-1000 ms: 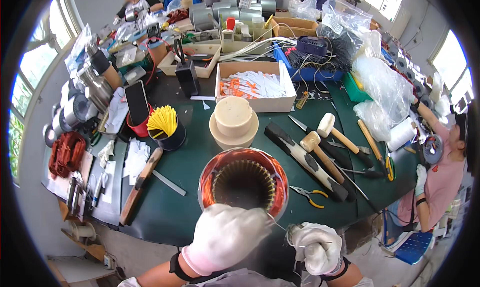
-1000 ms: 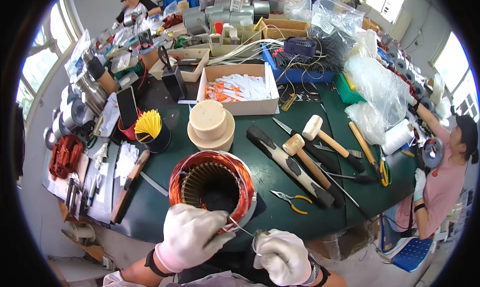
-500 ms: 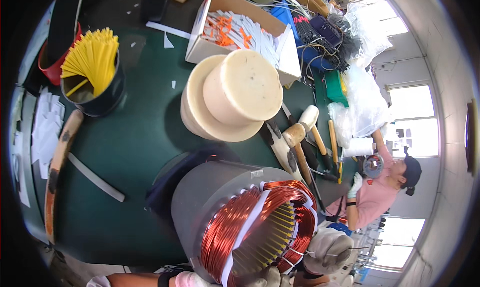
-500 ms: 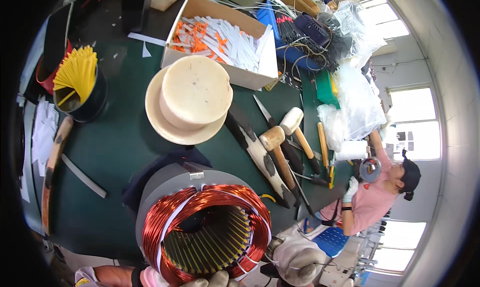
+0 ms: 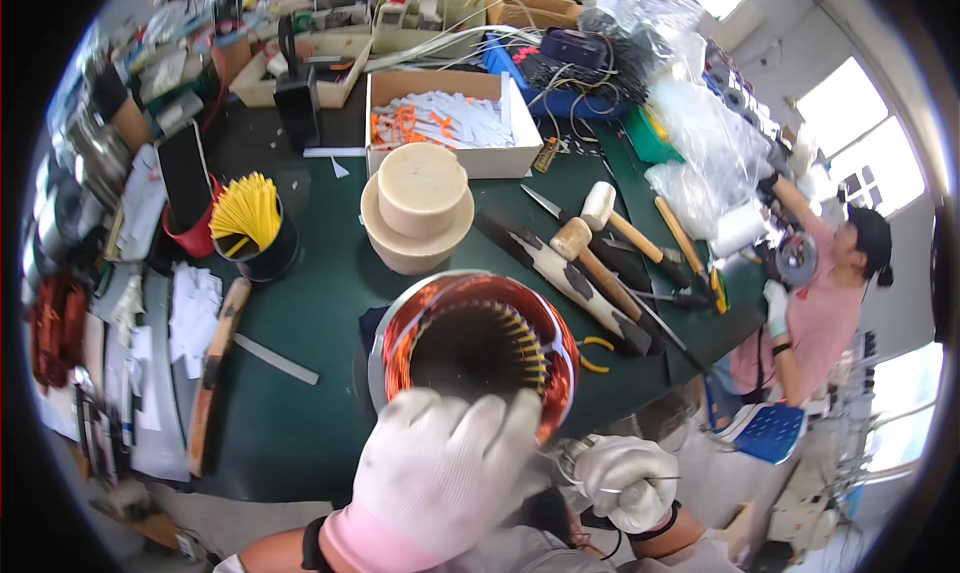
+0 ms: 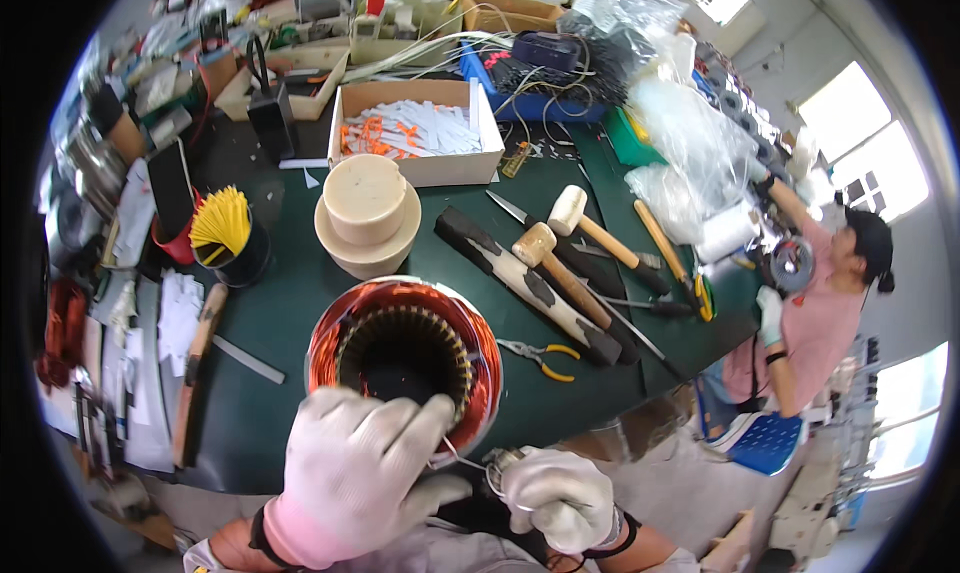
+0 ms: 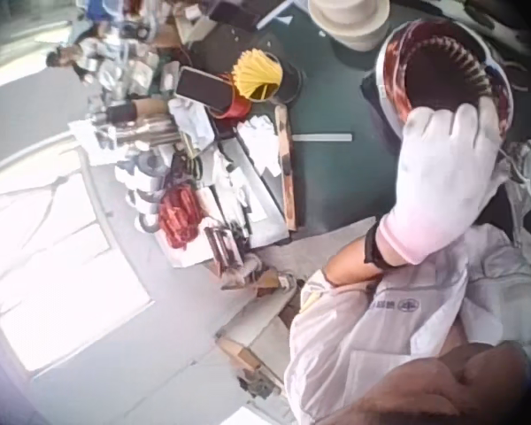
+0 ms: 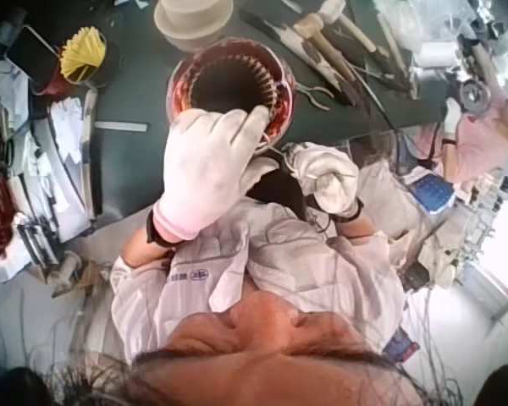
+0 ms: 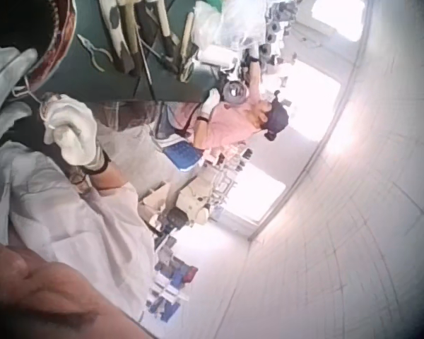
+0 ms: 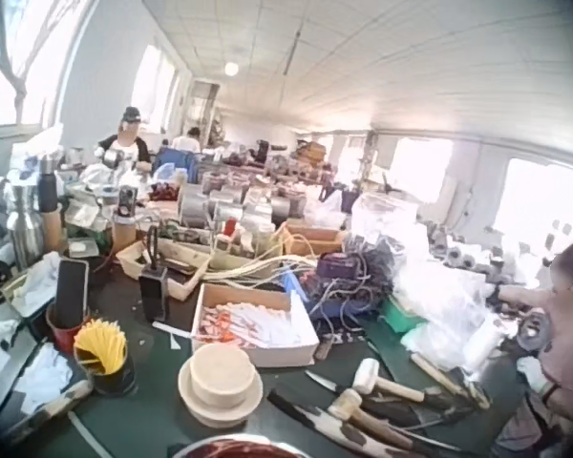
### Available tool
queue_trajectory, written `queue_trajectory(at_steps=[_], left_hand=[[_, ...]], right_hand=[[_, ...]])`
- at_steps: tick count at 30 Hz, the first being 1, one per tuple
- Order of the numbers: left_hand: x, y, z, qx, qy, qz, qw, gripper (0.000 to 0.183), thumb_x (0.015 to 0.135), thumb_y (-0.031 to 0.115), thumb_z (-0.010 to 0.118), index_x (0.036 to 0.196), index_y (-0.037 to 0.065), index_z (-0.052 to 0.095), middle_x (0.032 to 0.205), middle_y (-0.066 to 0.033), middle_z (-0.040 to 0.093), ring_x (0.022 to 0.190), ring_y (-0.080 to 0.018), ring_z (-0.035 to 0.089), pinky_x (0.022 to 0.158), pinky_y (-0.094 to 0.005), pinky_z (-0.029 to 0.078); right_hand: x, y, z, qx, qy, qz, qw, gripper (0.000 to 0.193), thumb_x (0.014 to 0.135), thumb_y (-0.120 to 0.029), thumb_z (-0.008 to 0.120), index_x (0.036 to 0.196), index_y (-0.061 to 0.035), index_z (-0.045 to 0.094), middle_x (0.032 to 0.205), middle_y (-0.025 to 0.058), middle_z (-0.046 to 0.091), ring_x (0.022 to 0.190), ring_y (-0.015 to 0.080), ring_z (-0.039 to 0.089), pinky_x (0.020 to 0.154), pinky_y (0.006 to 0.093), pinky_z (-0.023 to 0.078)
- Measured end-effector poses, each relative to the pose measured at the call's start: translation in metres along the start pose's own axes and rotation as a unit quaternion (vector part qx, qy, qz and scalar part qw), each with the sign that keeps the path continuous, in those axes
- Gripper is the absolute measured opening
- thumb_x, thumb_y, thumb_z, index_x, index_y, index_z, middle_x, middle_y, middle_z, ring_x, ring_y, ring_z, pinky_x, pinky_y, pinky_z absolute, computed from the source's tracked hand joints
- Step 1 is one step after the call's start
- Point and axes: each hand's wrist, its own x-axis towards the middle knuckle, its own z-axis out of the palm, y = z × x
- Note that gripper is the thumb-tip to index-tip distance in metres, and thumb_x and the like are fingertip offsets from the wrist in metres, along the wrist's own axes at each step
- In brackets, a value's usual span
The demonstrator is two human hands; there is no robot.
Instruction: Lacing and securing the copper windings of an electric motor stator using a needle and cord.
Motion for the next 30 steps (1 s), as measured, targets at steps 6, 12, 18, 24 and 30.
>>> queue_trajectory(at_steps=[6, 12, 18, 24, 30], left_hand=[[-0.01, 0.012, 0.012, 0.065, 0.078, 0.07, 0.992, 0.034, 0.071, 0.01, 0.087, 0.1, 0.005, 0.07, 0.085, -0.0069, 0.066, 0.08, -0.0305, 0.065, 0.084, -0.0447, 0.049], [-0.018, 0.0, -0.004, 0.083, 0.055, 0.112, 0.989, 0.033, 0.072, 0.007, 0.087, 0.101, 0.003, 0.073, 0.09, -0.0096, 0.071, 0.087, -0.0322, 0.068, 0.091, -0.0449, 0.051], [-0.017, 0.002, -0.009, 0.077, 0.025, 0.121, 0.989, 0.032, 0.075, 0.01, 0.087, 0.102, 0.003, 0.074, 0.092, -0.0102, 0.072, 0.091, -0.0337, 0.068, 0.092, -0.0446, 0.05], [-0.017, 0.0, -0.011, 0.085, 0.02, 0.114, 0.99, 0.03, 0.078, 0.011, 0.086, 0.105, 0.004, 0.075, 0.091, -0.011, 0.072, 0.092, -0.0335, 0.068, 0.091, -0.0435, 0.05], [-0.007, 0.007, -0.017, 0.081, -0.01, 0.116, 0.99, 0.043, 0.08, 0.012, 0.086, 0.12, 0.005, 0.07, 0.09, -0.0122, 0.073, 0.089, -0.0346, 0.069, 0.092, -0.0441, 0.05]], right_hand=[[-0.002, -0.009, 0.027, -0.124, -0.03, -0.099, 0.987, 0.009, 0.094, -0.005, 0.07, 0.102, -0.0029, 0.067, 0.086, 0.0083, 0.07, 0.083, 0.0321, 0.069, 0.073, 0.0399, 0.052], [-0.046, -0.053, 0.02, -0.284, -0.041, -0.15, 0.946, 0.028, 0.095, -0.02, 0.073, 0.12, -0.0091, 0.07, 0.104, 0.0173, 0.073, 0.076, 0.0359, 0.069, 0.06, 0.0397, 0.052], [-0.036, -0.003, 0.037, -0.288, 0.153, -0.066, 0.943, 0.036, 0.101, -0.001, 0.062, 0.137, -0.0007, 0.059, 0.094, 0.0219, 0.071, 0.08, 0.042, 0.072, 0.071, 0.0446, 0.058], [-0.003, 0.019, 0.056, -0.466, 0.076, -0.161, 0.867, 0.01, 0.098, -0.004, 0.06, 0.108, -0.0016, 0.06, 0.08, 0.0157, 0.066, 0.065, 0.0357, 0.069, 0.059, 0.0431, 0.057], [-0.003, 0.017, 0.051, -0.489, 0.069, -0.15, 0.857, 0.023, 0.092, 0.0, 0.065, 0.114, -0.003, 0.069, 0.087, 0.0158, 0.07, 0.069, 0.0357, 0.07, 0.061, 0.0444, 0.056]])
